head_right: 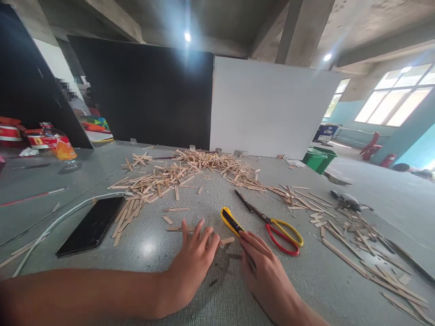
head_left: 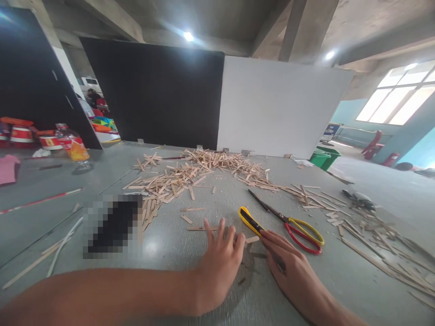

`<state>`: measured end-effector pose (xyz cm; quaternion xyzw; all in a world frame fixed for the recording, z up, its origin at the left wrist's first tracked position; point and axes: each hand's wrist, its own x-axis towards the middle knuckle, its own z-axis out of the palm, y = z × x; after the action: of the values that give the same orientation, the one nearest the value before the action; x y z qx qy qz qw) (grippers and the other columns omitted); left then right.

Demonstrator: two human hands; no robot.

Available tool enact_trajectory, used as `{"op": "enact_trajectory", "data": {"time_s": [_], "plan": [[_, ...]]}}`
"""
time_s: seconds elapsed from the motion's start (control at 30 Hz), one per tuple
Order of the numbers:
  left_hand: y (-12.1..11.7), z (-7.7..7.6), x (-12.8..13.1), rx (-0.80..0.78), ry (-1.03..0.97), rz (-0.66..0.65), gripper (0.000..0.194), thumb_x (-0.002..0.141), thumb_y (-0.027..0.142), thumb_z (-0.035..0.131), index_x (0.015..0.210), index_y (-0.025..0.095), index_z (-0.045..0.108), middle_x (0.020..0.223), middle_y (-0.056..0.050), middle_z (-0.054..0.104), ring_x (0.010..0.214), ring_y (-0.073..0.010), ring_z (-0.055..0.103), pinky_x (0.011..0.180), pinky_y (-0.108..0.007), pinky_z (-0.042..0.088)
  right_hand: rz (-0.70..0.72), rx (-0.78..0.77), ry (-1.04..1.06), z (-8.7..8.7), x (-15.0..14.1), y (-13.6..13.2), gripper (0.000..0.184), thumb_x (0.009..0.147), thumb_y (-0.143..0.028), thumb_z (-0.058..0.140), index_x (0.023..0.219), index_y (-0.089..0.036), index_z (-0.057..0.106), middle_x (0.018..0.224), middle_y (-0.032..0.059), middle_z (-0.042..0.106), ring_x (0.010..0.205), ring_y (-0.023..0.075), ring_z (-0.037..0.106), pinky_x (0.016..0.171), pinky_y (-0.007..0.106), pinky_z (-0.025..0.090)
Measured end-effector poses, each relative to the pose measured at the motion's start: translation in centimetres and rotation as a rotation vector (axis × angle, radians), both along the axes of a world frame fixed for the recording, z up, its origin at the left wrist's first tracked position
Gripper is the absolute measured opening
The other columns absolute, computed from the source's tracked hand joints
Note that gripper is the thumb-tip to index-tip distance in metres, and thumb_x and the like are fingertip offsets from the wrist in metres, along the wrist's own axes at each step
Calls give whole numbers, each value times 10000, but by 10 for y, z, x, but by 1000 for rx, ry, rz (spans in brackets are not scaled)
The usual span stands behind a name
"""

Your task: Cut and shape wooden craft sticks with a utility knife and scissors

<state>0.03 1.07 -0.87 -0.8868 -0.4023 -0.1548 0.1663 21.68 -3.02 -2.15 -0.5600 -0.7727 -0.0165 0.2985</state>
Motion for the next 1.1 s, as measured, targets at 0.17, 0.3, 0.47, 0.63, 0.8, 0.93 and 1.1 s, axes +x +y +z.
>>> {"op": "enact_trajectory", "data": {"time_s": [0.17,0.3,0.47,0.63,0.8,0.93,1.1], "plan": [[6,-3,-1,-114,22,-18,327,961,-28,448,1202,80,641,1252,-225,671,1331,-487,579,999,-703,554,-149,-19,58,-3,2,3,384,1012,-268,485,1260,-120,737,1382,170,695,1292,318,656,1120,540,531],[9,2,-3,-154,-83,-276,289,993,-17,405,1168,49,624,1263,-220,662,1362,-393,572,1121,-544,528,-141,23,39,-7,6,4,339,997,-242,519,1242,-142,731,1368,172,702,1284,332,653,1107,585,528],[9,12,-4,-223,-362,-623,209,1076,114,374,1130,118,576,1230,-167,674,1295,-281,591,1095,-427,535,-101,123,30,-12,12,5,350,992,-203,504,1275,-125,694,1390,200,678,1333,385,602,1068,689,516],[16,19,-2,-619,-701,-413,209,1100,266,382,1060,180,568,974,-77,684,899,-212,648,840,-362,554,36,82,-16,4,7,2,399,986,-134,486,1348,-144,654,1449,177,641,1406,339,546,1099,610,531],[32,19,3,-897,-998,-199,312,1084,437,413,903,209,525,799,-12,627,713,-169,598,675,-286,482,347,-141,-170,27,0,-2,440,1030,-130,473,1447,-198,592,1532,127,585,1491,294,446,1166,538,482],[39,18,4,-944,-1032,-152,328,1074,476,410,932,209,536,689,30,550,567,-147,534,537,-250,417,314,-165,-28,27,0,-4,228,1031,-170,521,1205,-190,668,1389,137,670,1365,278,577,1114,479,536],[38,19,4,-956,-1030,-173,306,1065,463,456,1026,201,610,697,25,570,591,-155,560,570,-256,425,197,-165,169,25,-1,-5,153,1060,-197,500,1100,-232,643,1101,80,720,1008,221,710,878,374,611]]}}
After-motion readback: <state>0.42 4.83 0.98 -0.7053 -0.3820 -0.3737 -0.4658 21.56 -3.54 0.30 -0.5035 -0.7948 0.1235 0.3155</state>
